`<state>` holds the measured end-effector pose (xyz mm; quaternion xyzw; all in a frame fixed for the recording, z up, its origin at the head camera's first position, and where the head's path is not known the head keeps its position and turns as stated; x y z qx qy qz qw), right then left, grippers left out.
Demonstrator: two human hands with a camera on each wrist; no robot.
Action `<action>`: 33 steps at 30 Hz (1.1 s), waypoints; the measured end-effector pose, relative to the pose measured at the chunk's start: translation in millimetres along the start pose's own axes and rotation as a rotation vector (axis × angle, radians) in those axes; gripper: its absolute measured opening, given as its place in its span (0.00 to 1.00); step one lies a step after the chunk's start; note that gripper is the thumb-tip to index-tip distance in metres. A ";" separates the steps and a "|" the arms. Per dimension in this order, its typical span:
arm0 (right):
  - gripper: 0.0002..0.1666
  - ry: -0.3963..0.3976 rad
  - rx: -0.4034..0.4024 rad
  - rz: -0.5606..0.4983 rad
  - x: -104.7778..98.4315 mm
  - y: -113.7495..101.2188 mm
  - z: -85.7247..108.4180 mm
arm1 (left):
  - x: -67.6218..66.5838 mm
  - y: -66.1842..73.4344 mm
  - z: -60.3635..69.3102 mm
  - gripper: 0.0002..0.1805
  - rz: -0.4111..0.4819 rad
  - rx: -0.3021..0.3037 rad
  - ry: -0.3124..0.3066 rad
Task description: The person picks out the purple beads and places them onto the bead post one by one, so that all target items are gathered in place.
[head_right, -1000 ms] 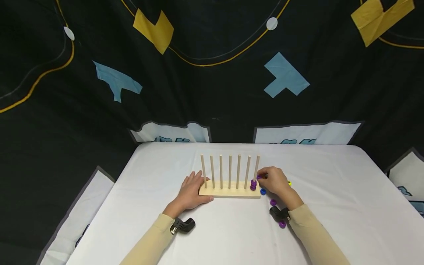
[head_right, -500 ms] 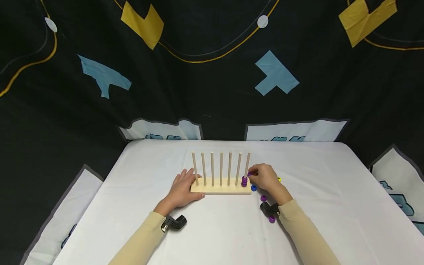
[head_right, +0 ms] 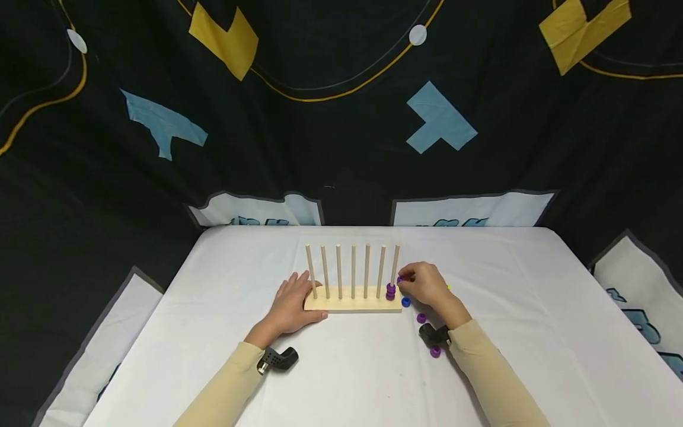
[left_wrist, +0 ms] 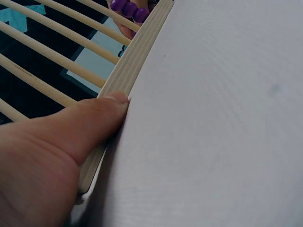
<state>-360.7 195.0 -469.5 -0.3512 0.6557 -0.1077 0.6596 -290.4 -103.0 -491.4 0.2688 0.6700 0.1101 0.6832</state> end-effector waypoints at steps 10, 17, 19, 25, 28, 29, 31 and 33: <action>0.13 0.007 -0.036 -0.017 -19.2 -8.9 3.0 | 0.9 -0.5 0.1 0.40 0.007 -0.004 -0.006; 0.14 0.019 -0.041 -0.018 -35.3 -21.1 4.1 | 0.2 0.0 0.0 0.40 0.007 -0.005 -0.002; 0.14 0.023 -0.051 -0.025 -39.8 -25.2 4.8 | 0.5 -0.3 -0.5 0.40 0.004 -0.005 -0.003; 0.14 0.048 -0.071 -0.028 -53.2 -38.0 7.1 | 0.6 -0.4 -1.1 0.40 0.001 0.002 0.002; 0.14 0.065 -0.083 -0.012 -60.2 -45.4 9.2 | 0.9 -0.6 -1.0 0.40 0.003 0.002 0.004; 0.14 0.070 -0.088 -0.007 -62.6 -47.8 9.8 | 1.2 -0.9 -0.9 0.40 0.003 0.000 0.002; 0.14 0.080 -0.097 0.000 -67.4 -51.8 10.3 | 1.1 -1.1 -1.1 0.40 0.003 0.002 0.007; 0.14 0.090 -0.111 -0.001 -72.3 -55.4 10.1 | 0.9 -1.3 -1.3 0.40 0.002 0.003 0.009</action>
Point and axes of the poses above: each hand's wrist, its own z-axis away from the middle knuckle, its own x-axis out of the palm, y = z × x, the point moved 6 cm from there along -z, towards the middle knuckle, and after that the axes turned 4 degrees about -z, right-handed, at the moved point
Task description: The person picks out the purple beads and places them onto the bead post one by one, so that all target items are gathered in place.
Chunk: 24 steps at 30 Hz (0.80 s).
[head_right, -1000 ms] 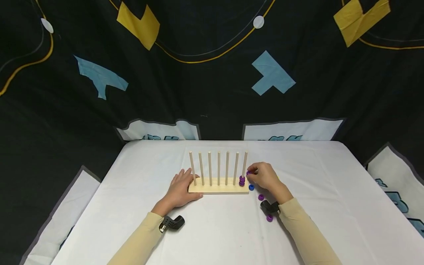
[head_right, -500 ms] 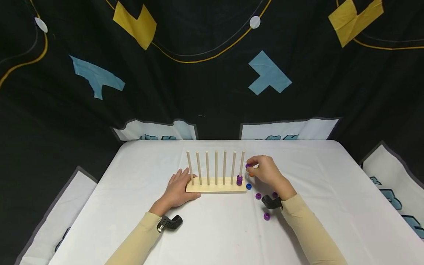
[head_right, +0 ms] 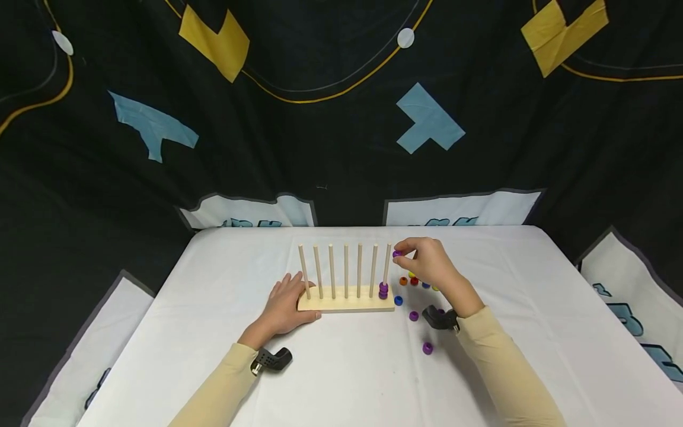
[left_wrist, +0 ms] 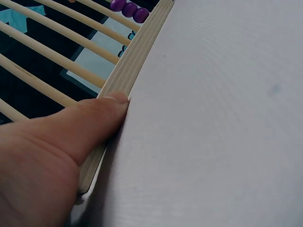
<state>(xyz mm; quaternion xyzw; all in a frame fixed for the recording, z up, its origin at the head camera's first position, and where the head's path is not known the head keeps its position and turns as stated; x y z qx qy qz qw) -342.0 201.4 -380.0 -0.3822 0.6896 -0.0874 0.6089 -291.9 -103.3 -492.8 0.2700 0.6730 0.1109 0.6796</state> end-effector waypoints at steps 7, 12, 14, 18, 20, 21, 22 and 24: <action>0.12 0.042 -0.050 0.010 -17.7 -12.8 -1.8 | 1.2 0.0 -1.1 0.40 -0.010 0.002 -0.009; 0.12 0.063 -0.053 0.007 -27.8 -21.0 -1.6 | 1.6 -0.1 -1.7 0.40 -0.012 0.004 -0.007; 0.12 0.066 -0.056 0.005 -30.3 -24.5 -1.3 | 1.2 -0.1 -1.8 0.40 -0.010 0.006 -0.005; 0.12 0.080 -0.063 0.010 -34.3 -29.5 -0.7 | 0.7 -0.6 -1.4 0.40 -0.007 0.002 -0.002; 0.12 0.089 -0.066 0.016 -36.1 -31.0 -0.7 | 0.4 -0.7 -1.3 0.39 -0.005 0.002 0.002; 0.12 0.092 -0.067 0.016 -36.9 -31.8 -0.7 | 0.3 -0.6 -1.2 0.39 -0.005 0.003 0.004; 0.12 0.093 -0.070 0.013 -37.7 -32.9 -0.4 | 0.2 -0.6 -1.1 0.39 -0.005 0.004 0.005; 0.12 0.095 -0.073 0.007 -38.9 -35.4 0.2 | 0.2 -0.4 -1.1 0.39 -0.004 0.005 0.007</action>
Point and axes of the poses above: each hand's wrist, its own z-axis away from the middle knuckle, its own x-axis out of the palm, y = z × x, the point moved 6 cm from there along -z, towards the middle knuckle, and after that the axes turned 4 degrees about -z, right-handed, at the moved point
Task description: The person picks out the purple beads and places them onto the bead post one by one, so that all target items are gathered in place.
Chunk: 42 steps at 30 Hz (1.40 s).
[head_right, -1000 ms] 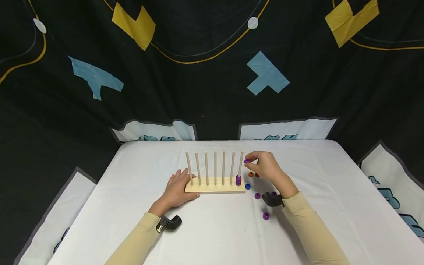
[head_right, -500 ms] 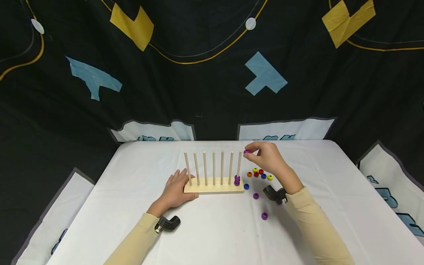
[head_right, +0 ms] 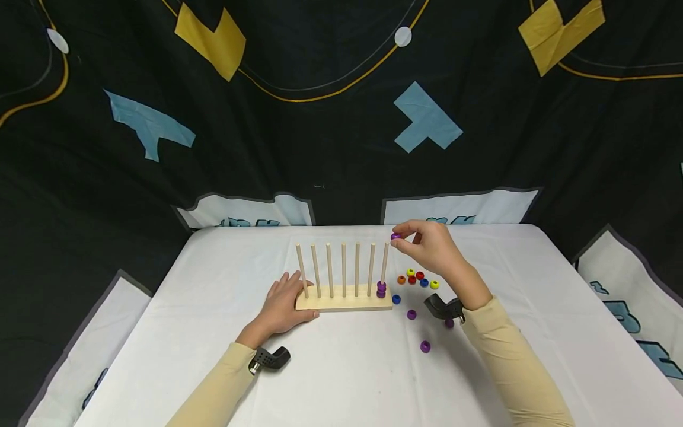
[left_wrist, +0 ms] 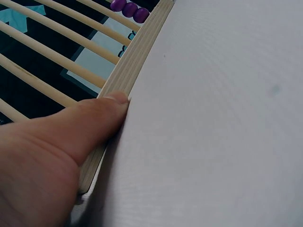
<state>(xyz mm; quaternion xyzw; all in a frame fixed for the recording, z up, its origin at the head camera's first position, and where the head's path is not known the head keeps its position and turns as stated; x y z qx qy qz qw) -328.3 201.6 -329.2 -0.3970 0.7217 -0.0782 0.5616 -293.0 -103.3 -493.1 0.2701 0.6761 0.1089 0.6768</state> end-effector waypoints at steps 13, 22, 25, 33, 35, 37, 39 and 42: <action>0.11 0.008 -0.070 -0.031 -2.9 -21.2 1.0 | 0.3 1.0 -1.1 0.39 -0.002 -0.006 -0.008; 0.12 -0.013 -0.055 -0.034 -0.4 -21.3 1.8 | -0.1 1.7 -0.1 0.39 0.004 -0.002 -0.003; 0.12 -0.020 -0.052 -0.034 1.5 -20.6 2.0 | 0.0 1.9 0.2 0.39 0.005 -0.006 -0.007; 0.13 -0.035 -0.055 -0.017 5.9 -19.1 2.9 | 0.8 1.1 0.4 0.38 0.005 -0.003 -0.007; 0.13 -0.036 -0.052 -0.016 6.2 -18.7 2.9 | 0.8 0.9 0.4 0.38 0.006 0.000 -0.003; 0.13 -0.036 -0.052 -0.015 6.4 -18.6 2.9 | 0.8 0.7 0.3 0.39 0.004 -0.003 -0.006; 0.12 -0.037 -0.052 -0.017 6.5 -18.7 2.9 | 0.7 0.4 0.1 0.39 0.001 -0.004 -0.005; 0.12 -0.037 -0.055 -0.023 7.0 -18.9 3.1 | 0.9 0.6 0.0 0.38 0.004 0.004 0.003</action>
Point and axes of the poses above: each hand's wrist, its own z-axis away from the middle knuckle, its own x-axis out of the palm, y = z × x, the point moved 6 cm from there along -z, towards the middle knuckle, and after that the axes turned 4 degrees about -z, right-handed, at the moved point
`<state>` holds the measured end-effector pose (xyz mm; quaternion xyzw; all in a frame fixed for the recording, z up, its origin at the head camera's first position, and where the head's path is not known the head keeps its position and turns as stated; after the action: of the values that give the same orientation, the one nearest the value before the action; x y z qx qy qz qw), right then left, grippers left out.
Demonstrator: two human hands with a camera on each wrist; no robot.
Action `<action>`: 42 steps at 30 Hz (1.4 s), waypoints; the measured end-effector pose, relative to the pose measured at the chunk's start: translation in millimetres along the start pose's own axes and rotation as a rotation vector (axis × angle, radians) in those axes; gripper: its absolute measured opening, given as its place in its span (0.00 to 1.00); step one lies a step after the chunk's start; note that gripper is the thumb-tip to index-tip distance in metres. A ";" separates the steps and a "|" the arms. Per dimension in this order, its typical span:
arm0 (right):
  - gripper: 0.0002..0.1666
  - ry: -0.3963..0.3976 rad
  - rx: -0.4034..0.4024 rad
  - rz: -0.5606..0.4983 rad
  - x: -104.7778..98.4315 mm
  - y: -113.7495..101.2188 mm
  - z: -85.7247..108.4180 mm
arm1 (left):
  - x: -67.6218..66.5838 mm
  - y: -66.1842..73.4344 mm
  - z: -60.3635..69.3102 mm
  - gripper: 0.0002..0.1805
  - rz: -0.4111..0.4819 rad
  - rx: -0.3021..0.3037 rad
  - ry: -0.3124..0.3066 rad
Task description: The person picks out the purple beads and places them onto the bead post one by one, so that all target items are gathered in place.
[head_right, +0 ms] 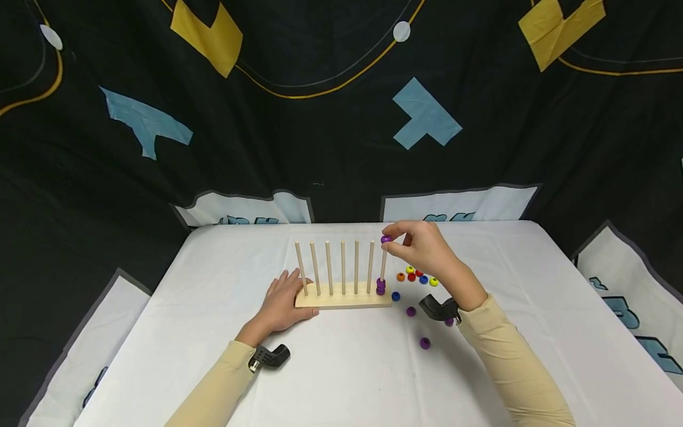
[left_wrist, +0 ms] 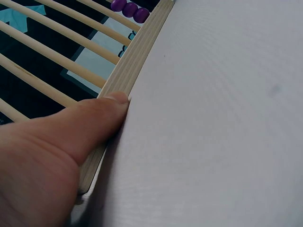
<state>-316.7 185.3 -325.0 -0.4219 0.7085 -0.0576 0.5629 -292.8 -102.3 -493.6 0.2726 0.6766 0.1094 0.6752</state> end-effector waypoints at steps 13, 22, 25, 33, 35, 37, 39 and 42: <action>0.11 0.011 -0.032 -0.002 -1.6 -0.5 0.7 | 0.4 -0.6 -1.1 0.38 -0.007 -0.004 -0.011; 0.12 0.007 -0.018 -0.005 -2.6 2.4 2.0 | 0.0 -0.4 -0.3 0.38 -0.002 -0.008 -0.005; 0.12 0.005 -0.009 -0.001 -3.0 4.1 2.7 | -0.6 0.0 0.1 0.38 0.001 -0.005 -0.003; 0.14 0.001 0.042 0.006 -6.0 12.4 11.4 | 0.1 -0.7 0.2 0.38 0.000 -0.009 -0.006; 0.14 0.001 0.058 0.005 -6.7 15.8 14.7 | 0.4 -1.0 0.2 0.38 0.003 -0.008 -0.006; 0.13 -0.002 0.070 0.002 -6.9 18.7 18.5 | 0.6 -1.0 0.3 0.38 0.006 -0.008 -0.006; 0.13 -0.005 0.080 -0.002 -6.6 21.5 22.9 | 0.4 -0.5 0.2 0.38 0.006 -0.003 -0.001; 0.13 -0.006 0.094 -0.007 -5.0 26.2 31.0 | 1.0 0.0 -0.1 0.38 0.006 0.004 0.003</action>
<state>-304.4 217.5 -347.0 -0.3978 0.7017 -0.0914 0.5840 -292.9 -101.8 -494.4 0.2759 0.6770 0.1103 0.6733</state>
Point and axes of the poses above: each hand's wrist, its own z-axis away from the middle knuckle, its own x-axis out of the palm, y = z × x, the point moved 6 cm from there along -z, towards the middle knuckle, and after that the axes turned 4 degrees about -z, right-handed, at the moved point
